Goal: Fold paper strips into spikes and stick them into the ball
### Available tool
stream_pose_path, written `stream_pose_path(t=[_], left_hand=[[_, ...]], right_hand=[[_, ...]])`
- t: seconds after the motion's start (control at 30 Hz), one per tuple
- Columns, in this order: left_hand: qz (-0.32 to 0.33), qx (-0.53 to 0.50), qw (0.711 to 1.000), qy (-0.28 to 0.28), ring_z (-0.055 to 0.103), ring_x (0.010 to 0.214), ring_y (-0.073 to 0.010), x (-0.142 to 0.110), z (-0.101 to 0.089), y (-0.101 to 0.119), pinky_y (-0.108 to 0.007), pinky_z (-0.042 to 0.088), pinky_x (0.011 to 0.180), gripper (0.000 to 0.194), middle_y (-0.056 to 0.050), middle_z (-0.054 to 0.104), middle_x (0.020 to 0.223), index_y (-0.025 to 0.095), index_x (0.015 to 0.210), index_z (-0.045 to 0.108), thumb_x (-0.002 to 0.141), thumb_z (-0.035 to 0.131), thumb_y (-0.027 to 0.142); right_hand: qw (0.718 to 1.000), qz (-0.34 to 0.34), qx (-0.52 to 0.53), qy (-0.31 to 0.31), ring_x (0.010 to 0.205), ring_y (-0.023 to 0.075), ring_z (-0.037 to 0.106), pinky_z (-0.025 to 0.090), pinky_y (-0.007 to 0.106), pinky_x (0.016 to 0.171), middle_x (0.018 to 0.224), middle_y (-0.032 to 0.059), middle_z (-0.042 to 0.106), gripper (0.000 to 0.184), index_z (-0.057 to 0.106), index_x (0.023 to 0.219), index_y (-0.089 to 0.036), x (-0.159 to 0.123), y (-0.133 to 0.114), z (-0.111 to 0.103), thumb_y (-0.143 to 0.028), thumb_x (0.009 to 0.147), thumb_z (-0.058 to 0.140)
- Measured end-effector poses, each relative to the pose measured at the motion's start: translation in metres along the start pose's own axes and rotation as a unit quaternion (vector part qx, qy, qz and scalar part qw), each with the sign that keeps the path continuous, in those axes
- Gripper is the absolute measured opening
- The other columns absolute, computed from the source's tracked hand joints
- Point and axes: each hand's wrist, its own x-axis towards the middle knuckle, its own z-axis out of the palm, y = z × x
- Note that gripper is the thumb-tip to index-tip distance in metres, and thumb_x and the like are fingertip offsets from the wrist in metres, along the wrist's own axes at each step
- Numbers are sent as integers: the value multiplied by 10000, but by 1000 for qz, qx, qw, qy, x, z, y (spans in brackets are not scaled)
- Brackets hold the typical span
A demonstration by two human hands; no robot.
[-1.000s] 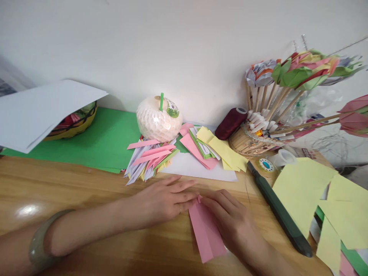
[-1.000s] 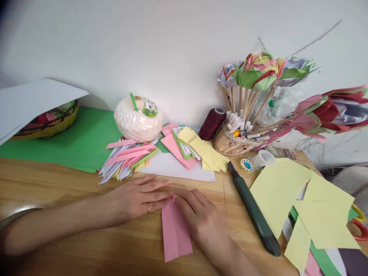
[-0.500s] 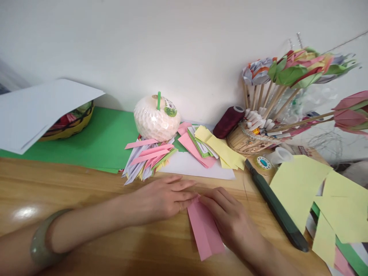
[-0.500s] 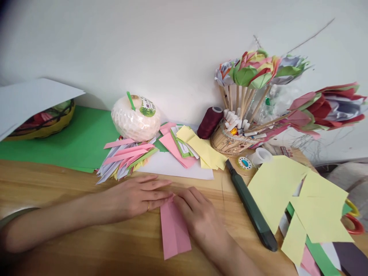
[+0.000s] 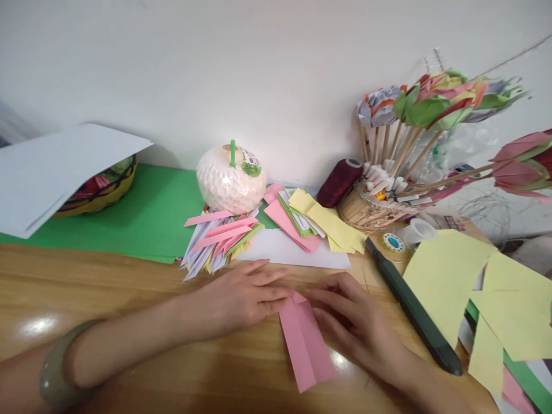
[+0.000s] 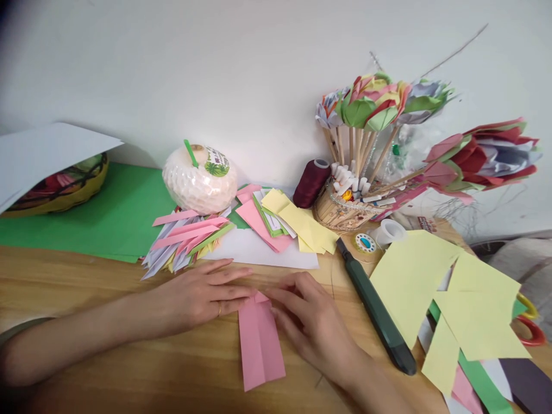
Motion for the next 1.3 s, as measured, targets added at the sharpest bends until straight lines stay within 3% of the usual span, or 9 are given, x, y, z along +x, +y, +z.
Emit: stream_pose_path(t=[0.17, 0.43, 0.77, 0.97, 1.13, 1.2, 1.3], left_hand=[[2, 29, 999, 18, 309, 1341, -207, 1, -1, 2, -415, 236, 1104, 255, -4, 552, 1309, 164, 1196, 555, 974, 433, 192], [2, 26, 999, 21, 273, 1359, -206, 1, 1, 5, -417, 261, 1091, 290, -3, 557, 1304, 155, 1207, 557, 998, 359, 190], [4, 23, 999, 23, 340, 1324, -204, 3, -2, 3, -418, 219, 1108, 268, 4, 595, 1256, 164, 1174, 581, 990, 389, 196], [-3, 15, 999, 29, 345, 1314, -220, 1, 2, 2, -447, 226, 1095, 269, -7, 598, 1251, 167, 1200, 557, 988, 392, 191], [-12, -3, 1000, 6, 292, 1336, -268, 0, -1, 2, -516, 230, 1079, 300, -29, 560, 1295, 181, 1245, 518, 975, 395, 139], [-17, 0, 1000, 2, 250, 1359, -281, -1, -2, 0, -541, 231, 1070, 302, -48, 531, 1324, 206, 1237, 524, 965, 414, 135], [-26, -2, 1000, 0, 189, 1386, -270, -2, -3, -2, -552, 213, 1075, 320, -48, 511, 1343, 245, 1237, 524, 953, 435, 127]], right_hand=[[996, -62, -70, -13, 840, 195, 557, 501, 338, 695, 943, 94, 606, 241, 608, 1119, -156, 1, 1, 10, -148, 905, 497], [974, -136, -174, -48, 871, 219, 578, 524, 365, 722, 983, 123, 650, 314, 605, 1088, -115, -1, -7, 3, -152, 965, 319], [977, -95, -171, -86, 916, 232, 548, 524, 396, 745, 1048, 119, 619, 318, 541, 1221, -131, 5, -8, 3, -167, 948, 382], [984, -86, -120, -103, 801, 202, 555, 471, 358, 694, 864, 70, 615, 218, 627, 1036, -186, 2, -3, -12, -180, 930, 437], [983, -16, 18, -183, 854, 155, 573, 497, 263, 699, 998, 40, 586, 239, 609, 941, -228, -1, -10, -26, -70, 777, 538], [975, -18, 46, -217, 888, 146, 575, 499, 243, 719, 1017, 19, 584, 265, 615, 896, -243, 0, -15, -28, -42, 729, 567], [971, -42, 51, -228, 896, 144, 582, 488, 240, 725, 976, 8, 602, 174, 627, 830, -245, 1, -18, -26, -81, 783, 593]])
